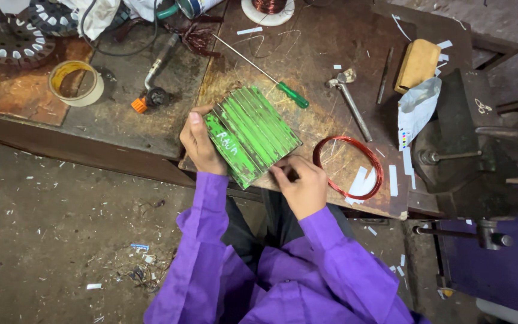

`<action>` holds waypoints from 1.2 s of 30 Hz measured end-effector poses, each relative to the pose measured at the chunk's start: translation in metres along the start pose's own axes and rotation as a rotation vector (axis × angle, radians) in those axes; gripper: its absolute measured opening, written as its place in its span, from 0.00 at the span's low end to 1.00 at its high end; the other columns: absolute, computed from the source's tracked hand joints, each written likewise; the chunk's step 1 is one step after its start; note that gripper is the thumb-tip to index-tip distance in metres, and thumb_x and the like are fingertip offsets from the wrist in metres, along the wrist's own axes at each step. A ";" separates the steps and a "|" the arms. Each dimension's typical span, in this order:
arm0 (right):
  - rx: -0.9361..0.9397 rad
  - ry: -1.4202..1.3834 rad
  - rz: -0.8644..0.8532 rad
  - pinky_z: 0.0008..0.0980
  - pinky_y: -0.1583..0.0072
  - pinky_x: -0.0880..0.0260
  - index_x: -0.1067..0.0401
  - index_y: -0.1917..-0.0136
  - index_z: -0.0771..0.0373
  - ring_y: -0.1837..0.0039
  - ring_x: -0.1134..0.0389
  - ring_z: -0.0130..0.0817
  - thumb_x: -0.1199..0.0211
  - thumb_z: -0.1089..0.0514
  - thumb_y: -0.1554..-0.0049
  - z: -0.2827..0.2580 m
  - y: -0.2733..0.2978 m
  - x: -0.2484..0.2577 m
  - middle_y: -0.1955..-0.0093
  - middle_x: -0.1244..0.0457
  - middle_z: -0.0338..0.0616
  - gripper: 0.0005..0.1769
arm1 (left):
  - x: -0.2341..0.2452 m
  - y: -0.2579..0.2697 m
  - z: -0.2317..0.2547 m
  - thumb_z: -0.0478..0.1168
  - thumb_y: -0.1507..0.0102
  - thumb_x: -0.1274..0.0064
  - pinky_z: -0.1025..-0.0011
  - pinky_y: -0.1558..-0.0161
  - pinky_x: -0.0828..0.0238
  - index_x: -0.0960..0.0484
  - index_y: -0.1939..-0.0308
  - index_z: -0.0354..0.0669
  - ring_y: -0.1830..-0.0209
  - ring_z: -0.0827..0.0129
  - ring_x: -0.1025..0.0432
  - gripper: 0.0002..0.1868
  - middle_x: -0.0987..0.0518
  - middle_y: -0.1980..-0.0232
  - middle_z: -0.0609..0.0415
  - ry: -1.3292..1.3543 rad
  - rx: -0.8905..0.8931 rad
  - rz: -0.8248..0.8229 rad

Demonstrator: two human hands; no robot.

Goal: The person winds copper wire around a green motor stator, inserts white insulating strips between layers, and uses a hammer to compact the windings. The person repeats this process multiple times, adjusting the stator and wire as needed.

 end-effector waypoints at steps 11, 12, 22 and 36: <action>-0.252 -0.093 -0.100 0.32 0.58 0.30 0.20 0.54 0.64 0.63 0.27 0.34 0.29 0.58 0.45 0.010 -0.001 0.000 0.62 0.29 0.45 0.08 | -0.001 0.004 -0.011 0.56 0.25 0.64 0.73 0.55 0.32 0.20 0.52 0.30 0.62 0.74 0.30 0.30 0.21 0.62 0.55 0.066 0.041 0.003; -0.179 -0.120 -0.057 0.32 0.57 0.30 0.21 0.54 0.64 0.61 0.27 0.35 0.29 0.59 0.45 0.001 -0.002 0.005 0.60 0.29 0.45 0.08 | -0.001 0.003 -0.012 0.56 0.25 0.64 0.73 0.55 0.32 0.20 0.52 0.30 0.62 0.74 0.30 0.30 0.21 0.62 0.55 0.069 0.042 0.005; 0.051 0.002 0.103 0.32 0.61 0.33 0.26 0.61 0.63 0.64 0.30 0.37 0.27 0.62 0.47 -0.035 0.018 0.002 0.63 0.34 0.44 0.08 | -0.004 0.004 -0.004 0.55 0.25 0.66 0.70 0.60 0.30 0.20 0.56 0.29 0.66 0.71 0.29 0.31 0.21 0.66 0.53 0.018 0.002 0.052; -0.672 -0.577 -0.124 0.24 0.76 0.45 0.32 0.54 0.68 0.76 0.37 0.26 0.42 0.56 0.38 0.007 0.043 -0.013 0.64 0.33 0.44 0.11 | 0.001 0.014 0.007 0.55 0.24 0.66 0.69 0.56 0.32 0.19 0.54 0.27 0.62 0.72 0.30 0.32 0.22 0.65 0.52 -0.094 -0.023 0.117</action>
Point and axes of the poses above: each hand's wrist, its own y-axis away from the middle knuckle, its own x-axis out of the back of the hand, z = x × y, the point moved 6 cm from there along -y, towards the middle knuckle
